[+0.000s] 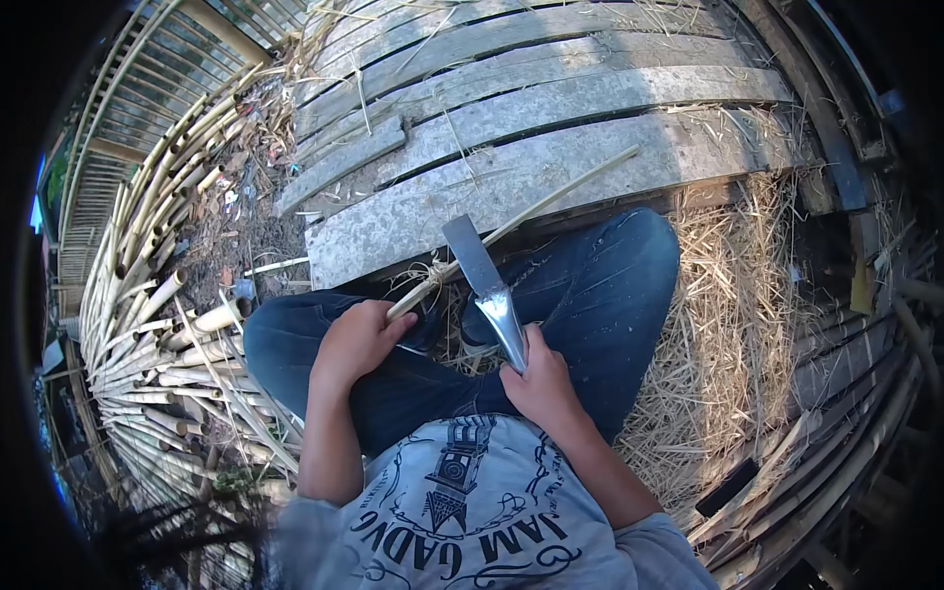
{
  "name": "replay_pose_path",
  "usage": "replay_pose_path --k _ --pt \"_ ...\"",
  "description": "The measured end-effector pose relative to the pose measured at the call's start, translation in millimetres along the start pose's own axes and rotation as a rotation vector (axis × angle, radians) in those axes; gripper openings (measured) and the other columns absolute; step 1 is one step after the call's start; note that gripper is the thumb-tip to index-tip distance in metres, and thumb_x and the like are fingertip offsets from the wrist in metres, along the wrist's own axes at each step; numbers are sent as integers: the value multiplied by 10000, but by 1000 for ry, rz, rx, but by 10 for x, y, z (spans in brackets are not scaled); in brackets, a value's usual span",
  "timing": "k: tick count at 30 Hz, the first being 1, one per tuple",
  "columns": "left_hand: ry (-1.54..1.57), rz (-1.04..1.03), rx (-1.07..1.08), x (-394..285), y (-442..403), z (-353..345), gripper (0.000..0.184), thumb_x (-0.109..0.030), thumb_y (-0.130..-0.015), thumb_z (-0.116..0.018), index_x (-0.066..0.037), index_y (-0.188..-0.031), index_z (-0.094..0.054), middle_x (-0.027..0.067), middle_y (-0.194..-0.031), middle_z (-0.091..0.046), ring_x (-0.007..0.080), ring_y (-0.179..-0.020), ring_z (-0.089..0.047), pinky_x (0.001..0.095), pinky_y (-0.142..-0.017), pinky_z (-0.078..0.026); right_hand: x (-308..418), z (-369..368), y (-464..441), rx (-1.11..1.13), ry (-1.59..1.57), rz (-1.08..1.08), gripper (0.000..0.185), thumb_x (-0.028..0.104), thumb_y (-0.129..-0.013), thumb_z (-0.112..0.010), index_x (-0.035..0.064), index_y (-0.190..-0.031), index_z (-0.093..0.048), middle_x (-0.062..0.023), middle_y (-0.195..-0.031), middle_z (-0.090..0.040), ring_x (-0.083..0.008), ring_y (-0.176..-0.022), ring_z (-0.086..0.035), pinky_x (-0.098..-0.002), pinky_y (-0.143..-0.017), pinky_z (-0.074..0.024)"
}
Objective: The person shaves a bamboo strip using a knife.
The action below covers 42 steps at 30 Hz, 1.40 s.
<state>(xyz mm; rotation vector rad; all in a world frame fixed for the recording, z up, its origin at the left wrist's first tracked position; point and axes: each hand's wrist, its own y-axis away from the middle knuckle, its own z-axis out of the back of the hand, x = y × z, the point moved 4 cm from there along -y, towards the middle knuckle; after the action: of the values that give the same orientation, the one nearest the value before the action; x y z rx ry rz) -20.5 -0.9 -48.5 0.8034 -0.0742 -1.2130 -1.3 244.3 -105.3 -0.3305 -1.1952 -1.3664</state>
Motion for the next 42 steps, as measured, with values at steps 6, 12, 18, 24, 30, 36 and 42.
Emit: replay_pose_path --k 6,12,18,24,30,36,42 --pt "28 -29 -27 78 -8 -19 373 -401 -924 -636 -37 -887 -710 213 -750 -655 414 -753 -653 478 -688 -497 176 -50 65 93 19 2 356 56 -808 -608 -15 -1092 -404 -297 -775 -630 -498 -774 -644 -527 -686 -515" --pt "-7 -9 -27 98 -29 -45 382 -403 -933 -618 -34 -886 -707 221 -772 -662 419 -774 -658 493 -695 -507 158 -56 23 11 78 -12 390 62 -799 -601 -12 -1133 -415 -315 -792 -627 -507 -783 -639 -531 -703 -508" --pt "3 -61 -79 113 -17 -54 376 -393 -941 -605 -34 -885 -699 220 -775 -666 422 -760 -654 502 -694 -506 130 -50 0 -55 133 30 369 38 -780 -604 1 -1109 -439 -220 -717 -584 -414 -694 -653 -423 -637 -500" --pt "2 -41 -64 111 -32 -72 365 -376 -939 -608 -27 -875 -696 224 -777 -664 423 -765 -652 505 -692 -503 53 14 -29 -118 61 7 369 39 -763 -605 4 -1092 -441 -219 -739 -573 -418 -692 -635 -412 -644 -494" --pt "-1 -52 -81 118 -31 -75 360 -362 -936 -622 -16 -868 -695 230 -767 -658 427 -758 -648 498 -679 -500 41 -26 -7 -35 -111 -22 334 37 -775 -613 17 -1068 -455 -180 -689 -532 -327 -614 -622 -384 -615 -480" --pt "15 -44 -72 114 -52 -71 360 -359 -927 -639 -10 -859 -694 235 -747 -649 429 -747 -645 496 -671 -495 118 -2 -2 -7 14 9 317 39 -768 -593 17 -1047 -446 -187 -693 -541 -365 -616 -606 -398 -615 -474" --pt "-2 -66 -84 124 -47 -77 378 -370 -926 -641 -5 -842 -694 232 -726 -645 423 -736 -647 498 -665 -493 188 -37 73 147 -50 -53 489 67 -758 -619 -38 -1194 -423 -281 -788 -618 -455 -788 -668 -478 -724 -510"
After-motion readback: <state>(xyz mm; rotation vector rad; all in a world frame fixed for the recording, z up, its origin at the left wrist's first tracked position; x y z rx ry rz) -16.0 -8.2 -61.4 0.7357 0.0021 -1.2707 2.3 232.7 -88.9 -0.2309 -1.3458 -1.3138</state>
